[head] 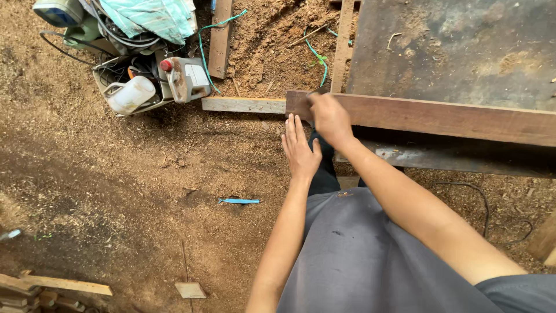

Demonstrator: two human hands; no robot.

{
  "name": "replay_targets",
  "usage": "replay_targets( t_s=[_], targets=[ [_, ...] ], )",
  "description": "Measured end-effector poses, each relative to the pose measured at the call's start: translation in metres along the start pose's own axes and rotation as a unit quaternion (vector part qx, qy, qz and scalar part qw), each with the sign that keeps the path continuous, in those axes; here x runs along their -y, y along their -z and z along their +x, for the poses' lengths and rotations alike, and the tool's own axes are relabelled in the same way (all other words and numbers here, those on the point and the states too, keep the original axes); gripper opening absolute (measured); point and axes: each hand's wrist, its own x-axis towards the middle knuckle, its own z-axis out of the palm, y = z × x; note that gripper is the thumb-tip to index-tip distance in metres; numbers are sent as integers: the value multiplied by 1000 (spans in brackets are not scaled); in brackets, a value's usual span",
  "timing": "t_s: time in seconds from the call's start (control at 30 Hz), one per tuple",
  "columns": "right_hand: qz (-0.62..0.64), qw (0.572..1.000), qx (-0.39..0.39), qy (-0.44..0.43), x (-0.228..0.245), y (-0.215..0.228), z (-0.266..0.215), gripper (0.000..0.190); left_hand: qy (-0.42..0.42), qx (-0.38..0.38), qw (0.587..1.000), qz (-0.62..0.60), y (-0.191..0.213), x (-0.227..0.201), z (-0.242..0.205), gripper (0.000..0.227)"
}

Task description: The person sands several wooden planks using a small piece of sandpaper, moving it back and forth along the surfaces and edges of the wood while holding the planks by hand.

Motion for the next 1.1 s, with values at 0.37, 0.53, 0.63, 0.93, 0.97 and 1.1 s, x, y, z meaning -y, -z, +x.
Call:
replay_targets(
  t_s=[0.37, 0.53, 0.63, 0.93, 0.97, 1.1],
  targets=[
    [46, 998, -13, 44, 4, -25, -5, 27, 8, -26, 1000, -15, 5, 10, 2, 88],
    [-8, 978, -189, -91, -44, 10, -39, 25, -58, 1, 998, 41, 7, 1, 6, 87],
    [42, 996, -73, 37, -39, -8, -54, 29, -107, 22, 993, 47, 0, -12, 10, 86],
    [-12, 934, -253, -251, -82, 71, -92, 28, -211, 75, 970, 98, -6, -56, 22, 92],
    [-1, 938, -247, -243, -73, 57, -89, 27, -219, 85, 967, 97, -9, -59, 24, 92],
    [13, 987, -116, -114, -60, 39, -89, 26, -257, 99, 945, 176, -25, -78, 32, 102]
  ],
)
